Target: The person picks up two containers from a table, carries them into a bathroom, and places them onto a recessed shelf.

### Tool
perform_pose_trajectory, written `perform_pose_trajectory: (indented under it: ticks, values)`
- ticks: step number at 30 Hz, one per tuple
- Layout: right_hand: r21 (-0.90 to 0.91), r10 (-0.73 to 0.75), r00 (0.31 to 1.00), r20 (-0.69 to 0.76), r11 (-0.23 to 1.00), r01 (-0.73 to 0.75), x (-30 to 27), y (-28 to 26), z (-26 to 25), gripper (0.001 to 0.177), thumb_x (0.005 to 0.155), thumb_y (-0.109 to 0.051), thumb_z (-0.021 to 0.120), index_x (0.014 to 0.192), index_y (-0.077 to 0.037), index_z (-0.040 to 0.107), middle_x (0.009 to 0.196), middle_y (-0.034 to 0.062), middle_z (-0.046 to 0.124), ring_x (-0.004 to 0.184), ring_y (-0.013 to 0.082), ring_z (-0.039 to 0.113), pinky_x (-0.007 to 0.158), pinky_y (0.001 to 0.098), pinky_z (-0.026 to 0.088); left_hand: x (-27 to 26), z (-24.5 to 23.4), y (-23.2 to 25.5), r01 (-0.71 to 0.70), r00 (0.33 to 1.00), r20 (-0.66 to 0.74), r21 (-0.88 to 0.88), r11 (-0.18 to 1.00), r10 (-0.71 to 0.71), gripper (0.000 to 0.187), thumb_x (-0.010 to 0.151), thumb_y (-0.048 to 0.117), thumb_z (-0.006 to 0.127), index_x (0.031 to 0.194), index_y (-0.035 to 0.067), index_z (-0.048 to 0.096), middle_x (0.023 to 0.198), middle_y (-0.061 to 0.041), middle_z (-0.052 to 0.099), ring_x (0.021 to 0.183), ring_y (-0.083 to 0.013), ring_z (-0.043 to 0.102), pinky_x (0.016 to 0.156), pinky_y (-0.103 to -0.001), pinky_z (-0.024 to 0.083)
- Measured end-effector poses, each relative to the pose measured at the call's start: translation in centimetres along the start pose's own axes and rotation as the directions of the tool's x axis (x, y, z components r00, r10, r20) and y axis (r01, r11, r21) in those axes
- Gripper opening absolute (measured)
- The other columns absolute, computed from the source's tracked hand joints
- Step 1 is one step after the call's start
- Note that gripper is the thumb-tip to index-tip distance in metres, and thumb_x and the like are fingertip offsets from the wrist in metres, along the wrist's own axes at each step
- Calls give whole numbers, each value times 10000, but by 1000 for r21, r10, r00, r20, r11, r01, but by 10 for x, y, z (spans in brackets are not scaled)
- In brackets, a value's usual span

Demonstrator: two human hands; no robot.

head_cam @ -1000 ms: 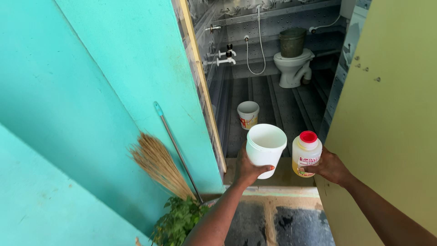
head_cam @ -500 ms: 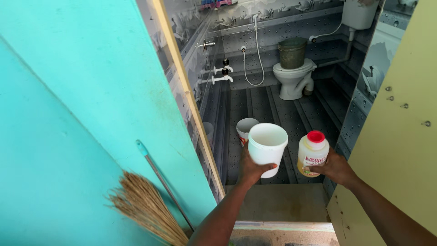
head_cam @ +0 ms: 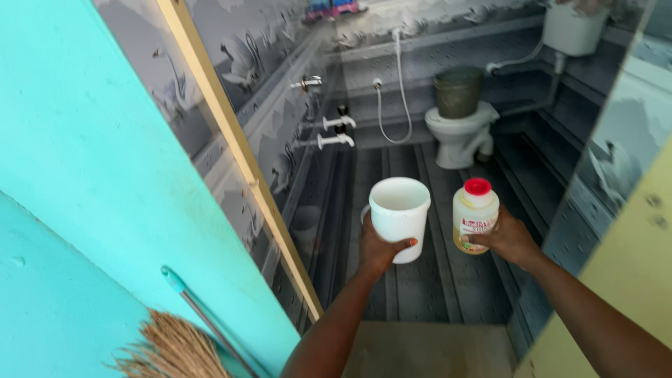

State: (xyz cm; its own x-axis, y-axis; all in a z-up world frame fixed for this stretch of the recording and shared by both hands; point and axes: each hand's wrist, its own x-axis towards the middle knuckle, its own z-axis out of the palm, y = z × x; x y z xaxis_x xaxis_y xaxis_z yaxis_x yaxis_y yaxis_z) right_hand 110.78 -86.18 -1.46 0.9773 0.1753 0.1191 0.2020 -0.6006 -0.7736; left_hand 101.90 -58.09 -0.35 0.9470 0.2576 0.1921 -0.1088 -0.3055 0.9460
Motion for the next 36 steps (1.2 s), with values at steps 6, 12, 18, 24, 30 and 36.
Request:
perform_pose_trajectory:
  ticks: [6, 12, 18, 24, 30, 36]
  values:
    - [51, -100, 994, 34, 994, 98, 77, -17, 10, 957, 606, -336, 924, 1438, -115, 505, 1331, 130, 704, 1218, 278, 689, 1033, 438, 547, 42, 0, 4, -51, 991, -113, 187, 981, 73, 1255, 549, 259, 1013, 1565, 102, 292, 1477, -158, 516, 1363, -315, 509, 1128, -478, 453]
    - [113, -108, 992, 73, 989, 99, 133, -26, 46, 959, 602, -310, 963, 1415, -95, 502, 1324, 132, 692, 1229, 271, 666, 1038, 446, 523, 75, -12, -4, 85, 994, -87, 173, 981, -71, 1227, 552, 285, 986, 1559, 113, 307, 1477, -133, 535, 1360, -298, 537, 1117, -462, 473]
    - [21, -55, 995, 81, 998, 53, 184, -37, 75, 976, 612, -319, 960, 1433, -94, 484, 1344, 130, 679, 1244, 267, 660, 1049, 446, 526, 131, -37, -21, -34, 992, -118, 142, 989, 51, 1190, 531, 284, 988, 1527, 96, 364, 1451, -125, 578, 1348, -285, 565, 1120, -438, 482]
    - [18, -94, 996, 5, 995, 94, 227, -65, 70, 1015, 598, -340, 964, 1441, -82, 461, 1334, 150, 672, 1233, 276, 663, 1054, 439, 523, 190, -55, -22, -71, 990, -114, 144, 987, 88, 1196, 512, 298, 986, 1521, 108, 372, 1432, -116, 589, 1332, -272, 575, 1104, -429, 500]
    - [25, -60, 998, -30, 998, 60, 256, -75, 66, 1009, 605, -357, 950, 1443, -73, 465, 1332, 164, 680, 1230, 282, 669, 1056, 436, 522, 226, -54, -15, -95, 990, -87, 164, 982, 110, 1207, 531, 328, 992, 1533, 107, 356, 1439, -120, 592, 1346, -272, 568, 1115, -422, 486]
    - [-6, -76, 994, -84, 997, 76, 276, -79, 59, 991, 607, -359, 956, 1424, -61, 481, 1323, 174, 677, 1228, 289, 667, 1053, 427, 520, 253, -45, -6, -35, 996, -77, 176, 984, 49, 1241, 547, 307, 995, 1551, 113, 292, 1437, -138, 547, 1326, -283, 557, 1094, -425, 488]
